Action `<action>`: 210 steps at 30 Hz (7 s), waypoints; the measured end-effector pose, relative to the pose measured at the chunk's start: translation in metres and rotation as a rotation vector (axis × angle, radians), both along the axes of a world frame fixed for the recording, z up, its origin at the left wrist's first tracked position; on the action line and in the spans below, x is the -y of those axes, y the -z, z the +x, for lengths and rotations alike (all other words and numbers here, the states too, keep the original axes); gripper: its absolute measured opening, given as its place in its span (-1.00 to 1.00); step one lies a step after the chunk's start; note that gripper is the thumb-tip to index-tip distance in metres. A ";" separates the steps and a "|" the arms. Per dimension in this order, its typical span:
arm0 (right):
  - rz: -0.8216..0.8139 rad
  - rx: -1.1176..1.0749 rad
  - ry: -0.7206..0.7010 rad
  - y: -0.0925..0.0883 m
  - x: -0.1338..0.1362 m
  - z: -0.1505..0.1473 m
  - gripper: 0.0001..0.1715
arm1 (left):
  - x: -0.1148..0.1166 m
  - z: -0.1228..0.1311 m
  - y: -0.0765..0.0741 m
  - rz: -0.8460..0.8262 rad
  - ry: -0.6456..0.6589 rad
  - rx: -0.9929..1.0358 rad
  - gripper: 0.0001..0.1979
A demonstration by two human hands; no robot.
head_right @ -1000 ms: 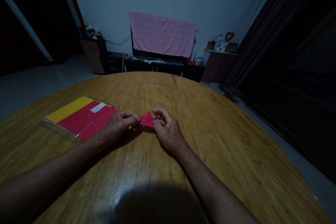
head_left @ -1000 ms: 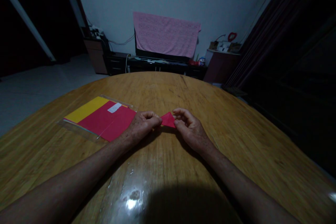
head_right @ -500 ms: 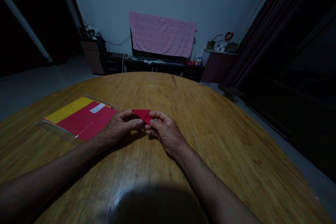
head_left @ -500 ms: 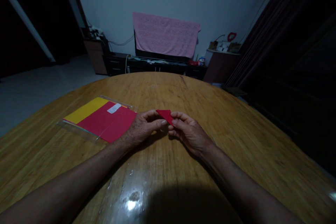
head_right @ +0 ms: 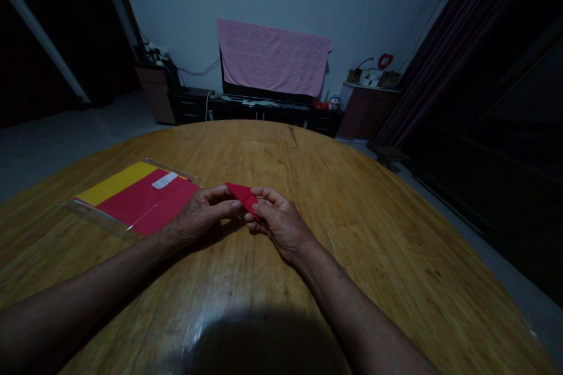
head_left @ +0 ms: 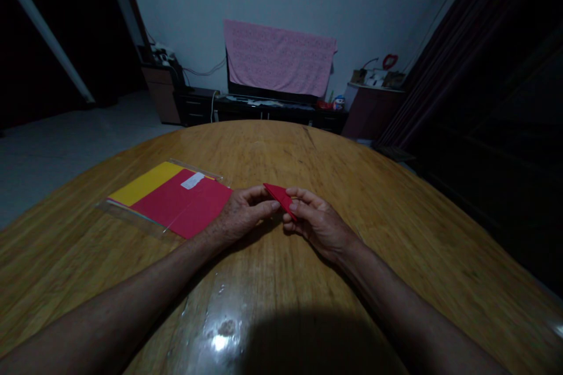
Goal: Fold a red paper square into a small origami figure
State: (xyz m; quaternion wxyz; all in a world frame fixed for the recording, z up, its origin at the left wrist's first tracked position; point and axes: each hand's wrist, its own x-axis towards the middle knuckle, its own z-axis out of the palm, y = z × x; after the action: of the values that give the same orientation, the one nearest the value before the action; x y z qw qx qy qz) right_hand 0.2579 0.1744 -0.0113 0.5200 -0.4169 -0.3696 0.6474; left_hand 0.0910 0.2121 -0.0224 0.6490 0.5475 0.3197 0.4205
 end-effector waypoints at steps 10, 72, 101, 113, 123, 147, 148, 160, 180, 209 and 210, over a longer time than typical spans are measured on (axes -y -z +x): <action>0.060 0.042 -0.022 0.002 0.000 -0.001 -0.56 | 0.000 0.004 0.001 -0.030 -0.016 0.051 -0.84; 0.801 1.216 0.158 0.014 -0.002 -0.004 -0.68 | 0.007 0.009 0.010 0.778 -0.252 -0.502 -0.83; 0.527 0.580 0.075 0.023 -0.002 -0.011 -0.58 | 0.003 0.005 0.011 0.848 -0.418 -0.671 -0.91; 0.620 0.574 0.057 0.026 0.001 -0.015 -0.54 | 0.003 0.002 0.012 0.926 -0.468 -0.620 -0.92; 0.673 0.810 0.087 0.026 -0.002 -0.004 -0.70 | 0.004 0.002 0.013 0.939 -0.326 -0.750 -0.89; 0.900 1.224 -0.183 0.013 0.003 0.016 -0.73 | -0.007 -0.023 0.012 1.138 0.008 -0.580 -0.89; 0.902 1.220 -0.188 0.013 0.003 0.016 -0.72 | -0.007 -0.023 0.013 1.144 0.015 -0.559 -0.90; 0.911 1.166 -0.221 0.011 0.005 0.018 -0.61 | -0.007 -0.030 0.008 0.993 0.169 -0.566 -0.84; 0.951 1.196 -0.200 0.016 0.001 0.017 -0.74 | -0.011 -0.033 -0.003 0.888 0.307 -0.631 -0.74; 0.912 1.243 -0.168 0.017 0.002 0.019 -0.70 | -0.007 -0.034 -0.009 0.942 0.350 -0.730 -0.80; 0.906 1.246 -0.159 0.018 0.001 0.020 -0.70 | -0.007 -0.034 -0.010 0.945 0.355 -0.729 -0.80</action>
State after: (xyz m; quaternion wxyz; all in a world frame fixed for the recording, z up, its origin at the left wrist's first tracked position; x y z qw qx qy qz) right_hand 0.2775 0.1729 -0.0288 0.2878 -0.4230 -0.8515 0.1147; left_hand 0.0570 0.2186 -0.0123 0.2455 0.9288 0.2042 0.1883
